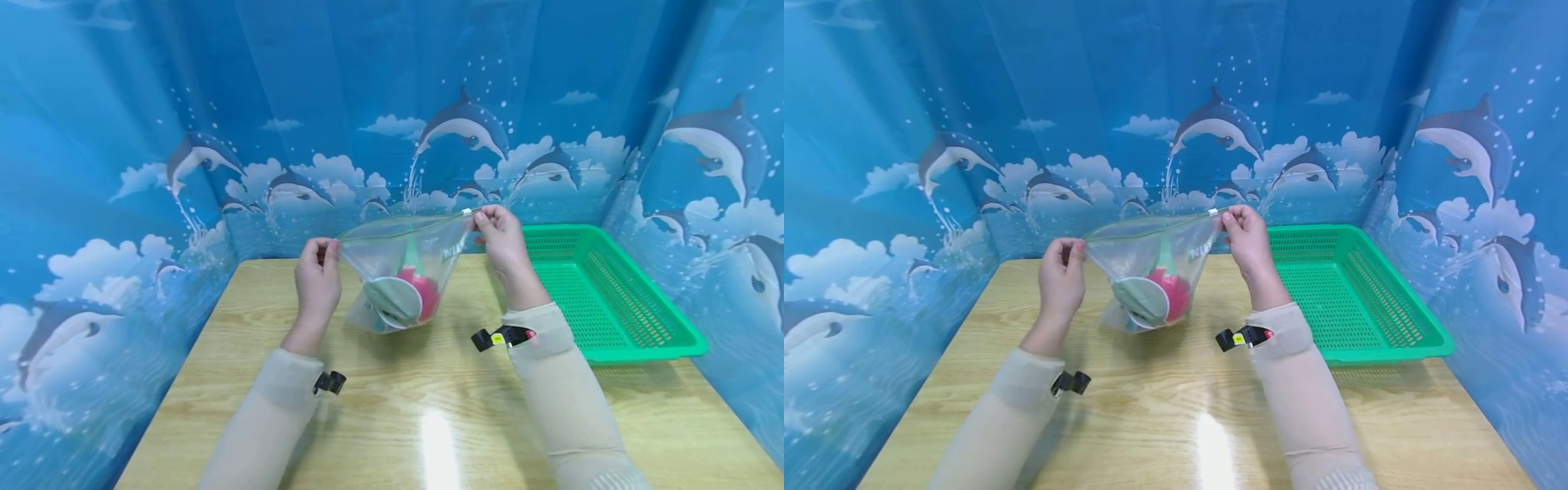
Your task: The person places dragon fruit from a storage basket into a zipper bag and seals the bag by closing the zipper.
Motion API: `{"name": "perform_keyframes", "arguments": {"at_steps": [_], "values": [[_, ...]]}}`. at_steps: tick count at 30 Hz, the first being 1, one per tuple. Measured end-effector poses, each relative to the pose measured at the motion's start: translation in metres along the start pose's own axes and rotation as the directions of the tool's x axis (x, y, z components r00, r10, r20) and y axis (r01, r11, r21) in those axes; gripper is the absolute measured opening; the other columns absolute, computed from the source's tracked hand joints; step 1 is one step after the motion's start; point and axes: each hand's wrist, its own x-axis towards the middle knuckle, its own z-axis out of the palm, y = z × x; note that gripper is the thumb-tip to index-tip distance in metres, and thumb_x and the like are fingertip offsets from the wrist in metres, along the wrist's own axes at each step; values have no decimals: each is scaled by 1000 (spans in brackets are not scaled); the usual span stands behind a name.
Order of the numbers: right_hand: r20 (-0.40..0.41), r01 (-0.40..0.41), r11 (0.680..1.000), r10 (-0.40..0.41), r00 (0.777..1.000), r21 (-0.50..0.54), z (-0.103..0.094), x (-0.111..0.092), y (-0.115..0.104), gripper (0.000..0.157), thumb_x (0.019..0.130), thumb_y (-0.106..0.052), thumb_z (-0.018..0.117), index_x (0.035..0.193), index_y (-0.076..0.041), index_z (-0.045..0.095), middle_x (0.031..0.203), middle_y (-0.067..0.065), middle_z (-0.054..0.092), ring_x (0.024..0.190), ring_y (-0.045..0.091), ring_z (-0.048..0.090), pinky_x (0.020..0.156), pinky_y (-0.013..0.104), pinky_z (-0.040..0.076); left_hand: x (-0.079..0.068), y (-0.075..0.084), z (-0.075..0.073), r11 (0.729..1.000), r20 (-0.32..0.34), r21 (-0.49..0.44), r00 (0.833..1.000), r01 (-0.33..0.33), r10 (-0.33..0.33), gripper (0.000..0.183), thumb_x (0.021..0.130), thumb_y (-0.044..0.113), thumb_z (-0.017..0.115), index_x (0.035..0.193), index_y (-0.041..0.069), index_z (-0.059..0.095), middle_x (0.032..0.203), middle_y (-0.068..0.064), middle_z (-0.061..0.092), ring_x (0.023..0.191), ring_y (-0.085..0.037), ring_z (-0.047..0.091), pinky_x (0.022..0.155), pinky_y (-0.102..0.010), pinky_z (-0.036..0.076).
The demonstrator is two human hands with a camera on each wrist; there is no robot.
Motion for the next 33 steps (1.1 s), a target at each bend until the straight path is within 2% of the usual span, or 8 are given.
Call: {"name": "perform_keyframes", "arguments": {"at_steps": [7, 12, 20, 24, 28, 33], "values": [[-27, 80, 997, -80, 996, 22, 3, -3, -6, 9, 107, -18, 48, 108, -10, 53, 97, -3, 60, 96, 11, 57, 92, 42, 47, 6, 4, -3, 999, -27, -36, 999, -30, 29, 27, 104, 28, 54, 107, 2, 62, 95, -10, 60, 79, -18, 52, 69, -32, 42], [-27, 110, 994, -110, 994, 18, 3, -5, -13, 13, 106, -20, 48, 111, -9, 54, 98, -1, 59, 96, 11, 56, 87, 34, 47, 12, 6, -5, 997, -31, -64, 999, -39, 37, 29, 104, 30, 55, 108, 3, 63, 96, -9, 61, 78, -17, 51, 67, -31, 42], [-42, 175, 984, -174, 984, 21, 5, -3, -16, 14, 106, -19, 48, 111, -7, 54, 98, 0, 60, 95, 13, 56, 82, 30, 48, 18, 10, -4, 990, -43, -124, 997, -70, 65, 36, 100, 37, 58, 110, 3, 66, 98, -6, 63, 78, -15, 52, 68, -28, 43], [-48, 186, 981, -184, 982, 44, 4, -3, -17, 14, 106, -18, 48, 111, -7, 55, 98, 1, 60, 94, 13, 57, 83, 32, 48, 21, 12, -3, 986, -55, -139, 994, -96, 89, 33, 100, 32, 61, 109, 0, 67, 96, -9, 64, 78, -15, 53, 67, -27, 43], [-61, 183, 981, -180, 982, 61, 2, -3, -17, 14, 106, -19, 48, 110, -8, 55, 97, 0, 60, 94, 13, 57, 86, 37, 47, 25, 12, -3, 987, -69, -140, 995, -85, 76, 32, 99, 29, 62, 108, -2, 68, 95, -8, 65, 77, -13, 54, 66, -25, 43], [-78, 202, 976, -196, 978, 86, 1, -1, -19, 12, 105, -18, 48, 108, -8, 54, 97, 0, 60, 94, 13, 57, 84, 33, 47, 26, 12, -6, 986, -83, -146, 994, -77, 65, 26, 100, 23, 63, 106, -2, 68, 93, -7, 65, 76, -13, 54, 65, -25, 43]]}}
